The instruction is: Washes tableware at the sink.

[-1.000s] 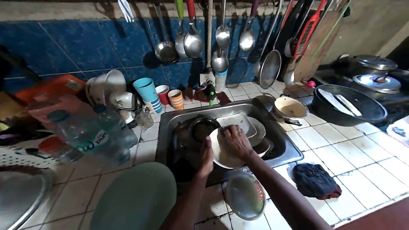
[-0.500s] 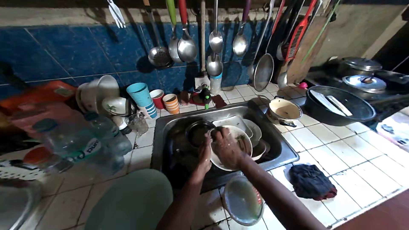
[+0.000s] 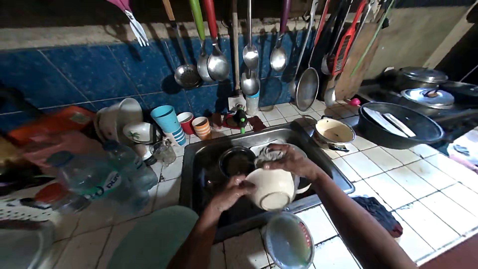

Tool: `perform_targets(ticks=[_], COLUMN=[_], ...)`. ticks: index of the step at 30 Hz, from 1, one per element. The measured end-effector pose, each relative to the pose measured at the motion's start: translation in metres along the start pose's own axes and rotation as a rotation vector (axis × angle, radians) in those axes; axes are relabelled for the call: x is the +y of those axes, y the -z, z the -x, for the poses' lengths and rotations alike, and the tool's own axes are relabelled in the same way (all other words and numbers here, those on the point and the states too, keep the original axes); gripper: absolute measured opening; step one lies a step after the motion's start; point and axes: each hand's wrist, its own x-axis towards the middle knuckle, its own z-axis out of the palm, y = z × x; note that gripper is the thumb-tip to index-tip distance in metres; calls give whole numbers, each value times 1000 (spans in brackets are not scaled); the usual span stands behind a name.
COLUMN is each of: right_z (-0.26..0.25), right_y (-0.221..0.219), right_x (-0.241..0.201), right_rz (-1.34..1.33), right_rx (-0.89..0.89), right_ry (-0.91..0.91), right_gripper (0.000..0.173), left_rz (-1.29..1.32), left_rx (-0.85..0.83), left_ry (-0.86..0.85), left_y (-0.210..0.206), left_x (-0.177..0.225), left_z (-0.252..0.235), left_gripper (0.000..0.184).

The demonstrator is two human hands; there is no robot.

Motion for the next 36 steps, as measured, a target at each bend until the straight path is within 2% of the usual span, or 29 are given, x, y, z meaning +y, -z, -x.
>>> perform_targets(ticks=[2, 4, 8, 9, 11, 13, 14, 15, 18, 19, 20, 24, 26, 28, 29, 30, 31, 32, 36], right_z=[-3, 4, 16, 13, 2, -8, -8, -4, 9, 9, 9, -7, -10, -10, -10, -10, -11, -13, -24], right_y=[-5, -29, -95, -93, -65, -31, -26, -32, -80, -86, -83, -11, 3, -13, -31, -47, -57, -56, -5], right_x=[6, 2, 16, 17, 10, 4, 8, 11, 22, 26, 25, 14, 15, 1, -3, 0, 2, 2, 2], right_rz=[25, 117, 645, 708, 544, 308, 291, 356, 738, 823, 789, 81, 58, 366, 607, 817, 918, 876, 234], right_rx=[316, 532, 617, 637, 669, 672, 664, 658, 526, 487, 459, 511, 479, 356, 259, 208, 197, 203, 338], right_ry=[78, 134, 372, 346, 125, -139, -171, -120, 331, 428, 403, -192, -282, -217, -92, 114, 272, 293, -203], right_gripper=[19, 18, 37, 40, 41, 39, 39, 39, 32, 28, 29, 23, 23, 26, 31, 30, 29, 29, 20], left_rz=[211, 350, 419, 393, 321, 279, 277, 278, 228, 197, 184, 237, 276, 242, 227, 231, 245, 252, 258], left_rx=[17, 100, 282, 252, 108, 25, 13, 22, 191, 220, 198, -77, -109, -74, -27, 41, 103, 125, 12], left_ry=[-3, -3, -36, -82, -216, -232, -217, -206, -152, -113, -113, -170, -142, -77, -54, -59, -75, -92, -139], left_y=[-22, -35, -56, -57, -53, -51, -50, -50, -49, -49, -46, -24, -20, -25, -31, -37, -42, -43, -30], left_x=[0, -2, -5, -8, -12, -12, -11, -12, -14, -14, -15, -15, -14, -12, -9, -7, -7, -7, -12], left_z=[1, -4, -4, -4, -6, -5, -4, -5, -6, -3, -1, 6, 9, 4, 0, -5, -8, -9, 0], left_gripper=[16, 18, 24, 26, 34, 36, 36, 36, 30, 28, 29, 33, 36, 34, 29, 23, 22, 22, 29])
